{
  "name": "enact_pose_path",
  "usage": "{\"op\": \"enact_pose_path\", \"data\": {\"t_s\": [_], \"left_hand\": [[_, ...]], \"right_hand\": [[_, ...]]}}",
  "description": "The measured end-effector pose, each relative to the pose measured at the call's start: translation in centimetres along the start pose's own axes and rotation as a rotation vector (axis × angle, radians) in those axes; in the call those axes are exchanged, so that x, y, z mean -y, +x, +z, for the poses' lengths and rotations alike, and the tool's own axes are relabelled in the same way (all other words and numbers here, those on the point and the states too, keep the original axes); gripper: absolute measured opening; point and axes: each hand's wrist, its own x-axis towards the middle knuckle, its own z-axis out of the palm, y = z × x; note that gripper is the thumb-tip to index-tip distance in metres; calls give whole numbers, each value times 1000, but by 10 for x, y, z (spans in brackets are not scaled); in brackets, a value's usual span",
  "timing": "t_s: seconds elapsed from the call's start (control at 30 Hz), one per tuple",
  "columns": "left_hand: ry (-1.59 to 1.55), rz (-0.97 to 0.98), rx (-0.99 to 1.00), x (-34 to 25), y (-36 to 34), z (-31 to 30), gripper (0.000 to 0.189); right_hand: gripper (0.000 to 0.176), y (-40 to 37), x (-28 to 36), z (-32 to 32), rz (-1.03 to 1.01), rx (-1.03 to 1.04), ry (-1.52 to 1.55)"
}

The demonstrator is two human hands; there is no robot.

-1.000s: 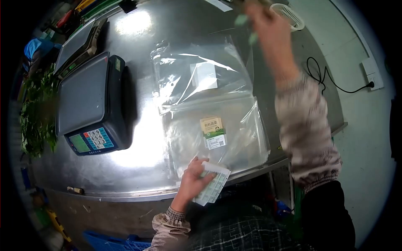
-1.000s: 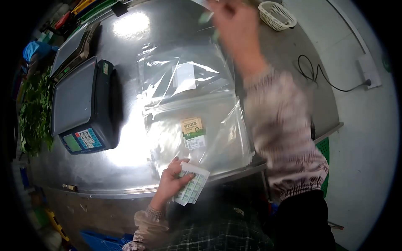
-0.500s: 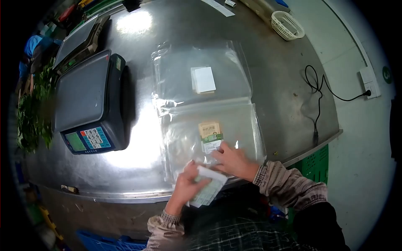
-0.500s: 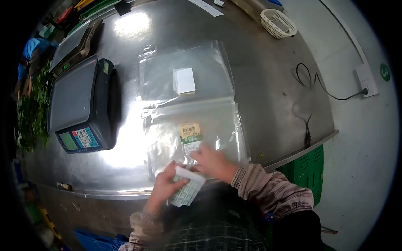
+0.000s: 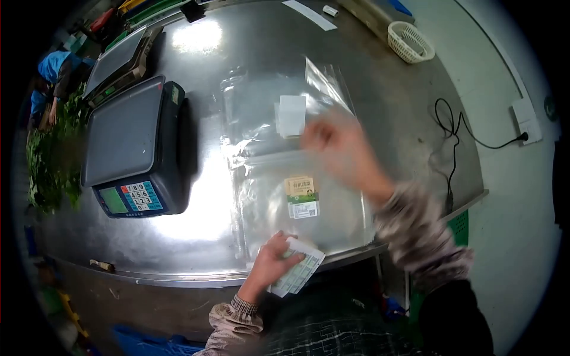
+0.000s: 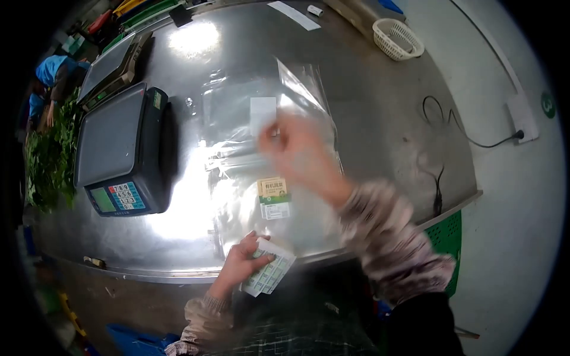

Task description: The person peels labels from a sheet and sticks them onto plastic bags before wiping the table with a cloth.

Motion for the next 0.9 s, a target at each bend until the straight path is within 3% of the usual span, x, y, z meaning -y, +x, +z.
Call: {"op": "enact_pose_path", "data": {"t_s": [0.03,0.1,0.2,0.3,0.4,0.5,0.53,0.67,0.7,0.73,0.8,0.9], "left_hand": [[5,47,-2,2,2,1,23],[28,114,7,8,0,1,23],[34,124,-40,6,-1,3,27],[43,128,-77,2,0,5,26],[58,160,-61,4,1,3,25],[-187,35,128,-20,-21,0,21],[-124,93,250,-29,-25,-2,22],[72,171,71,-14,0,-9,22],[145,172,21,-10,6,-10,21],[123,160,15,-5,5,-6,21],[91,145,0,1,4,-1,20],[65,98,-33,3,-1,1,21]], "right_hand": [[19,-29,-44,29,191,129,111],[30,-63,-75,65,282,110,-53],[41,-69,-84,50,160,44,-516],[49,-68,-87,19,120,167,-577],[37,-123,-58,48,42,471,-593],[25,-126,-78,50,-51,394,-377],[21,-130,-80,50,-11,410,-330],[12,-99,-91,34,-40,507,-342],[12,-70,-75,29,50,303,-341],[25,-16,-65,3,85,219,-173],[20,73,-6,-49,-309,-458,-314],[14,46,23,-32,-272,-214,83]]}}
